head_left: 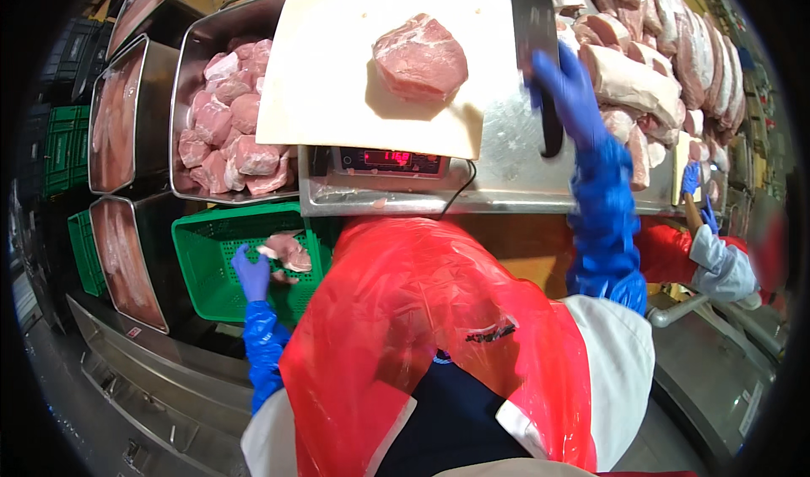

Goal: The person moves a green basket, then uses a knife to cut large pieces of raw meat on a cutting board and places the cut pieces into a metal tray. The person also uses a digital scale to weigh portions of meat during the process.

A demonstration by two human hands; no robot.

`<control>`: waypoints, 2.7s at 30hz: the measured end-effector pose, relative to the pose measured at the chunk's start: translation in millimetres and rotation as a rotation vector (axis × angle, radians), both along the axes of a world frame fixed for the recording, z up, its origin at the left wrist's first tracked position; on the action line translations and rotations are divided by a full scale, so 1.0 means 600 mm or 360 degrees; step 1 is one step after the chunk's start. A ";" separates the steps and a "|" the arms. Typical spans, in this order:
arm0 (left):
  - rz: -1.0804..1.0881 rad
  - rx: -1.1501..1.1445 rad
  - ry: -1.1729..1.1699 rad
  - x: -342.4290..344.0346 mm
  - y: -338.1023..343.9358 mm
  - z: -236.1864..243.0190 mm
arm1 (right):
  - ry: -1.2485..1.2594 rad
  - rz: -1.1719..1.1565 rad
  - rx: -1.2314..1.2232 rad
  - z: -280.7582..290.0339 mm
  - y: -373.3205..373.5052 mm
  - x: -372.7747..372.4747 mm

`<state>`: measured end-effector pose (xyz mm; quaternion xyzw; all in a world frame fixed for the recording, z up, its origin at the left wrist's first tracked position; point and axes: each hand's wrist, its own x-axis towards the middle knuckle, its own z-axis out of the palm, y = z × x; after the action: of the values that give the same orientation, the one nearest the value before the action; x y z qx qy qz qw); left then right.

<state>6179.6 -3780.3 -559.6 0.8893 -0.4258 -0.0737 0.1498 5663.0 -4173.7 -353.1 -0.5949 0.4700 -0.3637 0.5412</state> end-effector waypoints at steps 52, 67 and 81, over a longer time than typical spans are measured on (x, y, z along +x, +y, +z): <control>-0.0021 -0.1460 0.3850 -0.118 -0.339 0.297 | 0.0115 0.0797 0.0318 -0.016 0.170 0.276; -0.1213 -0.0686 -0.0211 -0.242 -0.461 0.226 | -0.0607 -0.0435 -0.0007 -0.173 -0.025 0.367; -0.2171 -0.0238 0.0204 -0.763 -0.664 0.255 | 0.0135 -0.0903 0.0227 -0.178 0.139 -0.406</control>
<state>5722.1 -4178.9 -406.3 0.4038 -0.8845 -0.1743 0.1558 5419.2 -4090.4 -459.9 -0.4150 0.6641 -0.4413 0.4381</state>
